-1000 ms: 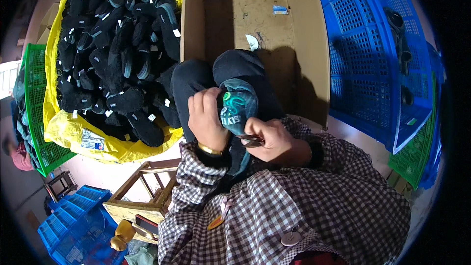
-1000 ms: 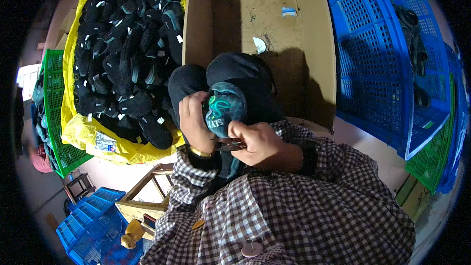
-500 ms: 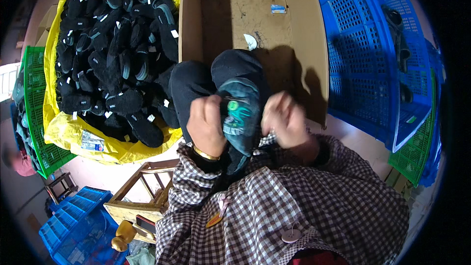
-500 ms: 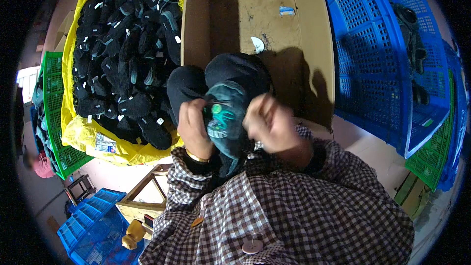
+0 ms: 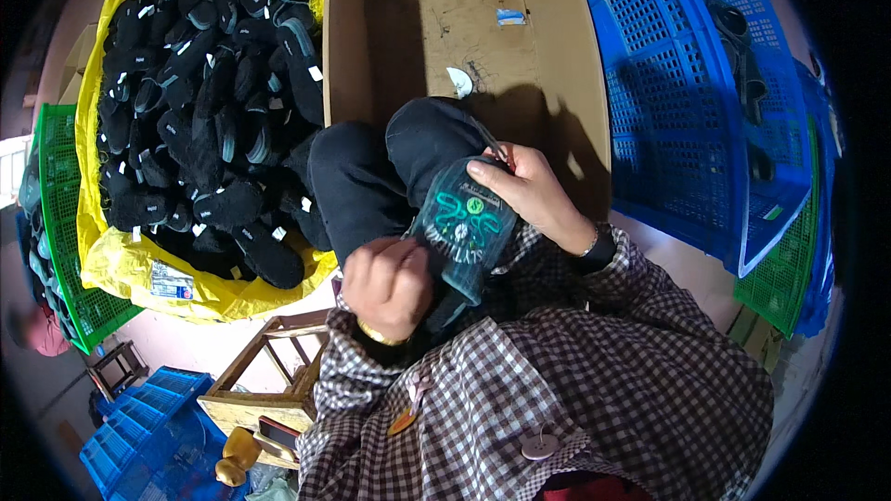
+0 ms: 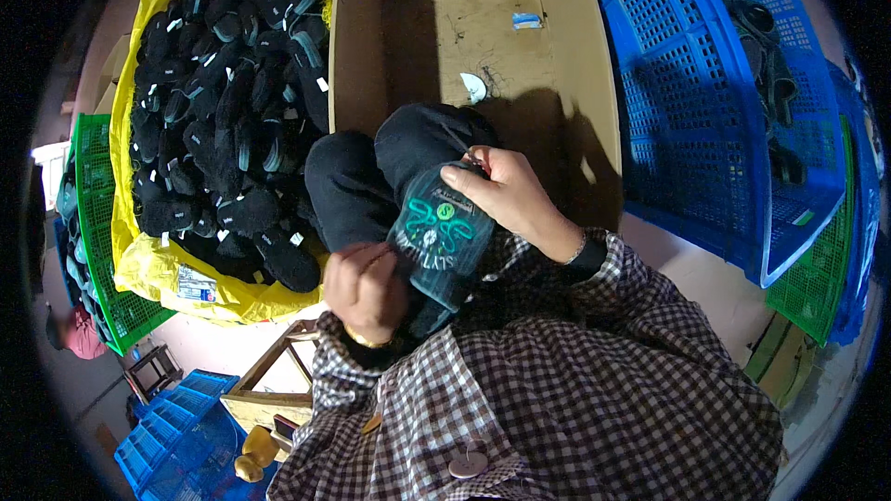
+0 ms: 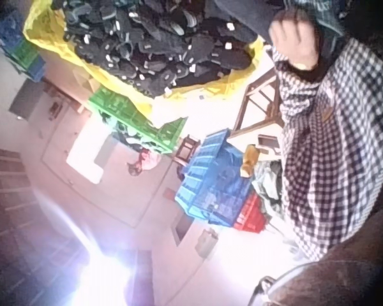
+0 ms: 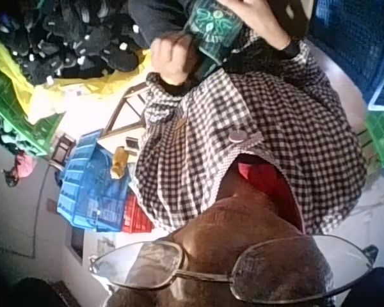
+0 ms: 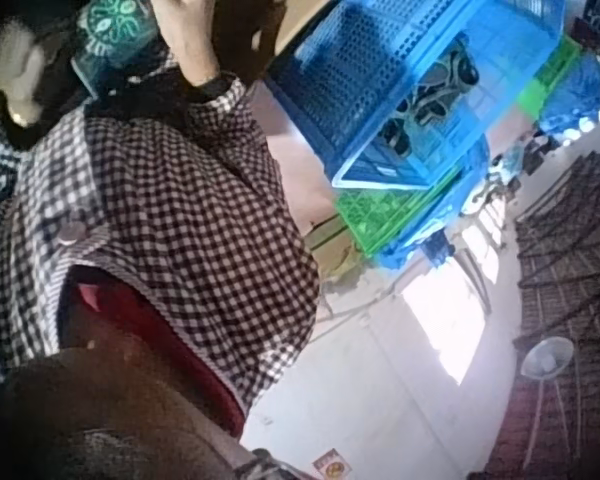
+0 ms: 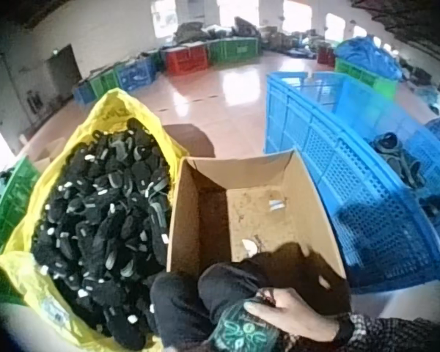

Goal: The person sits on the floor and repeatedly picks up black slippers from a yellow sack. They turn each slipper over to inspect the sole, interior, and upper, then place it back into the sack. The process is repeated for several slippers.

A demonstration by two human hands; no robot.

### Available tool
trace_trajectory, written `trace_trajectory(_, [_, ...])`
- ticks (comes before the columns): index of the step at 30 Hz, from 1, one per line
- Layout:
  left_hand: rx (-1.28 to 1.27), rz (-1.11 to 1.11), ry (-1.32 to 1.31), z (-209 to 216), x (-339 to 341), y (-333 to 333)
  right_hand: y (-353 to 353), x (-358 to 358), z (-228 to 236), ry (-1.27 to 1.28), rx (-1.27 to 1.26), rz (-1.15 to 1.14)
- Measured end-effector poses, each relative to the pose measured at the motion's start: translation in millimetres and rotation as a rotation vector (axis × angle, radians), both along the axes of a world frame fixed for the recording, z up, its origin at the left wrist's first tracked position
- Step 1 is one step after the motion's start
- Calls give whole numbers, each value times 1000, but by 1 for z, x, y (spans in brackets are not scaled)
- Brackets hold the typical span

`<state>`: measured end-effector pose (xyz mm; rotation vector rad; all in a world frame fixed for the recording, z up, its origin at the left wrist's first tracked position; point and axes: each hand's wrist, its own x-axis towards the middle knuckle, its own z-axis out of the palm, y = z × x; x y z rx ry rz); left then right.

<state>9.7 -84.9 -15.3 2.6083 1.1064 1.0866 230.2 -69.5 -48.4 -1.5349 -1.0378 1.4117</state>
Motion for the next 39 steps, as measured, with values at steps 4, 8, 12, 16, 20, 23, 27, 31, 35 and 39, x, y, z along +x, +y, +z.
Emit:
trace_trajectory(4, [-451,157,6,2,-21,-36,1,7,-1,-130,-73,18])
trace_trajectory(8, [-490,-220,293,-8,-3,-36,3,1,5,-55,80,26])
trace_trajectory(12, [-552,-350,120,-31,29,1,-4,0,-5,-50,172,70])
trace_trajectory(16, [-601,-422,94,-28,46,25,-9,-3,-19,-4,203,-22])
trace_trajectory(20, [-728,-339,36,-52,36,13,-9,-14,-17,-71,163,-88])
trace_trajectory(23, [-652,-297,24,-50,38,4,-13,-17,-18,-121,119,-88])
trace_trajectory(27, [-859,-282,34,-36,12,-14,-16,-16,-12,-104,125,-83])
trace_trajectory(31, [-738,-339,176,-26,21,0,-13,-15,-3,-135,167,-63])
trace_trajectory(35, [-770,-305,110,-33,36,2,-11,-15,-5,-266,289,-71])
trace_trajectory(39, [-849,-294,-91,-54,48,-3,-4,-7,-6,-297,297,-42])
